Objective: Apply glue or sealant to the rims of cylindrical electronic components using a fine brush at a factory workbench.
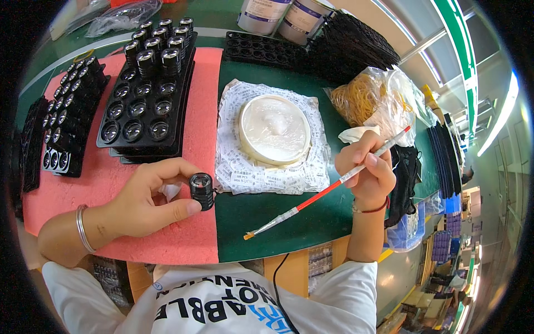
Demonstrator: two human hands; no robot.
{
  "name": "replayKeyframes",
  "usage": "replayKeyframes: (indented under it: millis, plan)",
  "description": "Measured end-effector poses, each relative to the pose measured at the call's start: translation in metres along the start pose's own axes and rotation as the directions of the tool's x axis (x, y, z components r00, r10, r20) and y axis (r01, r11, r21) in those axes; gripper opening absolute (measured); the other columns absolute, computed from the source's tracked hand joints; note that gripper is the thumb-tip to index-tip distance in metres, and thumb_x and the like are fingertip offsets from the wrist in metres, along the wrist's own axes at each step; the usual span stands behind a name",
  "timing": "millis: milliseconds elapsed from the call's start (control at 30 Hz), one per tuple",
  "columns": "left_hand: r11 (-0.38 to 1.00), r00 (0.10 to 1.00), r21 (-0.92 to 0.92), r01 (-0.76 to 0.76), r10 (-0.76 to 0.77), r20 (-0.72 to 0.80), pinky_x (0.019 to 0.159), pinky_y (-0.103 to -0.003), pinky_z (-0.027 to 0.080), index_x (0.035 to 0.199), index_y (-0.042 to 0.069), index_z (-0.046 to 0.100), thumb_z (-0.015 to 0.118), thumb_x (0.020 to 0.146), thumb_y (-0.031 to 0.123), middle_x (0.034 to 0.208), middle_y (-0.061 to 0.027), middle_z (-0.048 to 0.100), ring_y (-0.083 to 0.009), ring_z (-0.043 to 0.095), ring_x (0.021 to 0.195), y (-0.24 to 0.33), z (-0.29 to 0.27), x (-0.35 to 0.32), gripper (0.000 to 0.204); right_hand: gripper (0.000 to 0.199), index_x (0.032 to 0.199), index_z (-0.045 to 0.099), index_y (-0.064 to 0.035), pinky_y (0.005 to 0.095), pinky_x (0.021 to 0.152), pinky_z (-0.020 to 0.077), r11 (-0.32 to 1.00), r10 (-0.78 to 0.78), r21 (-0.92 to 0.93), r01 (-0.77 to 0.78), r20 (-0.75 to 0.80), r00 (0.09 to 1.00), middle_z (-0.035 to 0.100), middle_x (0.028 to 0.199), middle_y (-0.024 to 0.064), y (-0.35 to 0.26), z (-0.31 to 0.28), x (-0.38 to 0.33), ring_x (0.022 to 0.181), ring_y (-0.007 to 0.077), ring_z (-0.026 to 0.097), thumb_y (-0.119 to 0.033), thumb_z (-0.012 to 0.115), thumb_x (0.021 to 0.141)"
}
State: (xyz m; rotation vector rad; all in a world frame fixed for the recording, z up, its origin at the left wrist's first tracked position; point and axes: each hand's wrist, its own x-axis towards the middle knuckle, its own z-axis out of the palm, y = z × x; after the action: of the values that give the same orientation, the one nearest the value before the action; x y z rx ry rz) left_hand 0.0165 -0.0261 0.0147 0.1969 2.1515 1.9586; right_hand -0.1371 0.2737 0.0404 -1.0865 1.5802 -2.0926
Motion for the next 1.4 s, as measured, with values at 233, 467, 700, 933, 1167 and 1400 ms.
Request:
replayKeyframes:
  millis: [233, 467, 700, 933, 1167, 1400]
  plan:
    - [0.990, 0.994, -0.088, -0.108, 0.105, -0.036, 0.044, -0.017, 0.028, 0.101, 0.000, 0.057, 0.066, 0.080, 0.009, 0.093, -0.0016, 0.064, 0.0019, 0.033, 0.052, -0.016, 0.002, 0.006, 0.025, 0.018, 0.078, 0.049, -0.0033, 0.0246, 0.045, 0.0336, 0.998, -0.014, 0.057, 0.015, -0.012, 1.000, 0.053, 0.052, 0.0066, 0.002, -0.002, -0.001, 0.045, 0.0119, 0.047, -0.020, 0.048, 0.083]
    - [0.990, 0.995, -0.114, -0.083, 0.077, -0.056, 0.045, -0.017, 0.029, 0.100, 0.001, 0.057, 0.068, 0.078, 0.009, 0.091, -0.0012, 0.064, 0.0018, 0.036, 0.053, -0.012, 0.004, 0.005, 0.026, 0.018, 0.079, 0.049, -0.0021, 0.0253, 0.045, 0.0360, 0.997, -0.025, 0.077, 0.024, 0.006, 1.000, 0.054, 0.055, 0.0074, 0.003, -0.003, -0.001, 0.046, 0.0129, 0.048, -0.019, 0.048, 0.083]
    - [0.998, 0.999, -0.064, -0.024, 0.022, -0.031, 0.048, -0.016, 0.031, 0.098, 0.004, 0.055, 0.070, 0.076, 0.008, 0.086, 0.0024, 0.060, 0.0024, 0.038, 0.058, -0.005, 0.002, 0.004, 0.027, 0.018, 0.077, 0.050, -0.0024, 0.0259, 0.046, 0.0366, 0.998, -0.008, 0.065, 0.006, 0.028, 1.000, 0.054, 0.055, 0.0071, 0.003, -0.004, -0.001, 0.046, 0.0131, 0.048, -0.019, 0.048, 0.083]
    - [1.000, 1.000, -0.024, -0.009, 0.009, -0.022, 0.046, -0.017, 0.030, 0.095, 0.003, 0.056, 0.071, 0.075, 0.012, 0.089, 0.0012, 0.062, 0.0014, 0.036, 0.053, -0.001, 0.000, 0.003, 0.026, 0.019, 0.077, 0.050, -0.0028, 0.0255, 0.046, 0.0357, 0.998, -0.011, 0.057, 0.008, 0.043, 0.999, 0.053, 0.055, 0.0065, 0.005, -0.006, 0.001, 0.046, 0.0129, 0.048, -0.020, 0.048, 0.084]
    - [1.000, 1.000, 0.026, -0.008, 0.008, 0.017, 0.049, -0.019, 0.036, 0.098, 0.003, 0.056, 0.070, 0.077, 0.018, 0.088, -0.0008, 0.061, -0.0021, 0.045, 0.059, 0.000, -0.002, 0.002, 0.029, 0.019, 0.077, 0.049, -0.0018, 0.0262, 0.047, 0.0351, 0.996, 0.021, 0.084, -0.022, 0.017, 1.000, 0.051, 0.056, 0.0071, 0.006, -0.005, 0.000, 0.048, 0.0134, 0.047, -0.019, 0.049, 0.085]
    - [0.996, 0.996, 0.020, -0.087, 0.087, 0.008, 0.053, -0.017, 0.031, 0.099, 0.008, 0.055, 0.071, 0.077, 0.017, 0.092, 0.0048, 0.057, 0.0003, 0.036, 0.063, -0.007, 0.001, 0.002, 0.029, 0.019, 0.076, 0.046, -0.0046, 0.0253, 0.044, 0.0310, 0.998, 0.016, 0.054, -0.017, 0.018, 1.000, 0.048, 0.054, 0.0034, 0.006, -0.004, -0.001, 0.043, 0.0112, 0.043, -0.021, 0.048, 0.086]
